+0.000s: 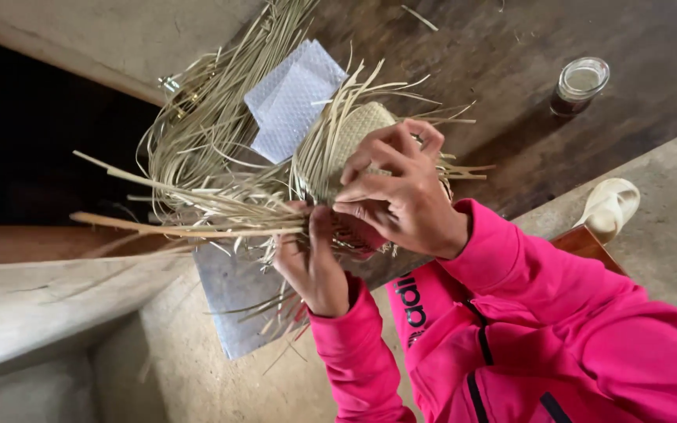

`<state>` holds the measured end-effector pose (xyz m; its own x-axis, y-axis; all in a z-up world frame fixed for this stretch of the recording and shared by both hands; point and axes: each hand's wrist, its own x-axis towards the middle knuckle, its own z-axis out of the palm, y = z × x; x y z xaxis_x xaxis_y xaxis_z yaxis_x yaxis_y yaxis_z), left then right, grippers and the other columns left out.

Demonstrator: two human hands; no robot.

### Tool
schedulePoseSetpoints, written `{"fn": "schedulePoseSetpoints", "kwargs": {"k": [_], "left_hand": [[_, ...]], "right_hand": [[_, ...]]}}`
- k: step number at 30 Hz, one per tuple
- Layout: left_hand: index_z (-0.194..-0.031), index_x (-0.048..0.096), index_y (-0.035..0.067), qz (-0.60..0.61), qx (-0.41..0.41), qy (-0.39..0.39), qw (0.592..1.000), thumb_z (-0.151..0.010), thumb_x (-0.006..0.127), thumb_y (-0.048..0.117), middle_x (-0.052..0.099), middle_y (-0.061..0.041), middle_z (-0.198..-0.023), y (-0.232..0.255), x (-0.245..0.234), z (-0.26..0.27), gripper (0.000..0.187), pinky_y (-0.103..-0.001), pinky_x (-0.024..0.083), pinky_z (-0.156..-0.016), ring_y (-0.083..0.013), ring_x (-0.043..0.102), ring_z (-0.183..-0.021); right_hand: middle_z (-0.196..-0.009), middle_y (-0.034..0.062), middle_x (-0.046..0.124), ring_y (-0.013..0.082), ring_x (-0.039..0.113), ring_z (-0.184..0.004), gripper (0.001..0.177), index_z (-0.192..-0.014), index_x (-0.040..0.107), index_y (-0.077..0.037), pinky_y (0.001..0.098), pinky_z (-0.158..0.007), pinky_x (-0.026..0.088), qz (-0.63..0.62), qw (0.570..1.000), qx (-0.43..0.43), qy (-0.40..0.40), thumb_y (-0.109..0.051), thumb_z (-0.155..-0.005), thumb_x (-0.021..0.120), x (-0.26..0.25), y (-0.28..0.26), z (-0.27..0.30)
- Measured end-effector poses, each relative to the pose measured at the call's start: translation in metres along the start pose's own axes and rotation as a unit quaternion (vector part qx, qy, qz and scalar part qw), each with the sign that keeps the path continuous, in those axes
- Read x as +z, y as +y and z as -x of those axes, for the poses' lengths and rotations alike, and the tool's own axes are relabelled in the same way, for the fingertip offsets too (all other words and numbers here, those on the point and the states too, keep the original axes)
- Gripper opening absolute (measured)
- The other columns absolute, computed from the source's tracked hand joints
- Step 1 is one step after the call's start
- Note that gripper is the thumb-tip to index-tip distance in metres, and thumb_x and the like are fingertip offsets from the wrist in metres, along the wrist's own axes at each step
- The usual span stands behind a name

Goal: Weaving dried straw strands to construct a hat or basket

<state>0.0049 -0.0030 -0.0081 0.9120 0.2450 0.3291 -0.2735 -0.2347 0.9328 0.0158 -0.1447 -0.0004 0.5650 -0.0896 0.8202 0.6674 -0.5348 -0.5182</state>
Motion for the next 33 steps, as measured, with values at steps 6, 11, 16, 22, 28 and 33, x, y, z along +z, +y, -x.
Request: {"fn": "schedulePoseSetpoints", "kwargs": {"k": [6,11,16,22,28,33], "left_hand": [[-0.090,0.061,0.002,0.009,-0.014,0.009,1.000,-0.085,0.059,0.014,0.061,-0.006,-0.079,0.001,0.006,0.000,0.014,-0.028,0.050,-0.068,-0.0146,0.056,-0.072],[-0.087,0.059,-0.005,-0.209,0.168,0.118,0.956,-0.087,0.059,0.011,0.065,-0.021,-0.081,-0.006,0.016,-0.001,0.015,-0.038,0.048,-0.063,-0.0277,0.062,-0.067],[-0.069,0.047,0.006,-0.207,0.182,0.115,0.954,-0.091,0.054,0.023,0.050,-0.009,-0.059,-0.017,0.015,-0.016,0.029,-0.034,0.040,-0.052,-0.0192,0.043,-0.053],[-0.093,0.056,0.000,0.217,-0.024,0.043,0.975,-0.088,0.050,0.027,0.060,-0.017,-0.089,-0.037,-0.002,-0.004,0.028,-0.038,0.050,-0.074,-0.0248,0.057,-0.080],[-0.090,0.059,0.003,0.077,0.074,0.004,0.994,-0.080,0.065,0.025,0.060,-0.006,-0.082,-0.041,-0.008,0.004,0.024,-0.029,0.046,-0.074,-0.0158,0.055,-0.076],[-0.074,0.057,0.005,-0.073,0.105,0.045,0.991,-0.086,0.054,0.019,0.057,-0.004,-0.070,-0.025,0.005,0.000,0.019,-0.028,0.043,-0.063,-0.0148,0.052,-0.064]], "right_hand": [[-0.099,-0.0044,0.058,0.0259,0.055,-0.095,0.009,-0.084,0.060,-0.020,0.0483,-0.092,0.023,0.062,0.998,0.023,0.002,-0.023,-0.087,0.068,0.007,0.001,0.002],[-0.093,-0.0049,0.056,0.0232,0.051,-0.090,0.016,-0.084,0.054,-0.019,0.0440,-0.086,0.026,0.084,0.993,0.084,-0.009,-0.014,-0.080,0.068,0.013,-0.003,0.002],[-0.109,0.0064,0.050,0.0279,0.047,-0.092,0.016,-0.086,0.053,-0.017,0.0451,-0.079,0.030,0.124,0.986,0.094,-0.053,-0.020,-0.080,0.068,0.007,-0.005,-0.001],[-0.103,-0.0013,0.056,0.0267,0.051,-0.102,0.017,-0.083,0.053,-0.016,0.0448,-0.079,0.031,0.109,0.989,0.087,-0.046,-0.021,-0.081,0.069,0.005,-0.004,-0.002],[-0.105,-0.0009,0.054,0.0276,0.052,-0.101,0.017,-0.086,0.054,-0.016,0.0447,-0.077,0.032,0.122,0.987,0.086,-0.052,-0.024,-0.084,0.068,0.006,-0.003,0.000],[-0.104,-0.0032,0.054,0.0266,0.050,-0.104,0.020,-0.086,0.058,-0.023,0.0461,-0.074,0.029,0.111,0.985,0.095,-0.088,-0.020,-0.073,0.073,0.006,0.000,0.000]]}}
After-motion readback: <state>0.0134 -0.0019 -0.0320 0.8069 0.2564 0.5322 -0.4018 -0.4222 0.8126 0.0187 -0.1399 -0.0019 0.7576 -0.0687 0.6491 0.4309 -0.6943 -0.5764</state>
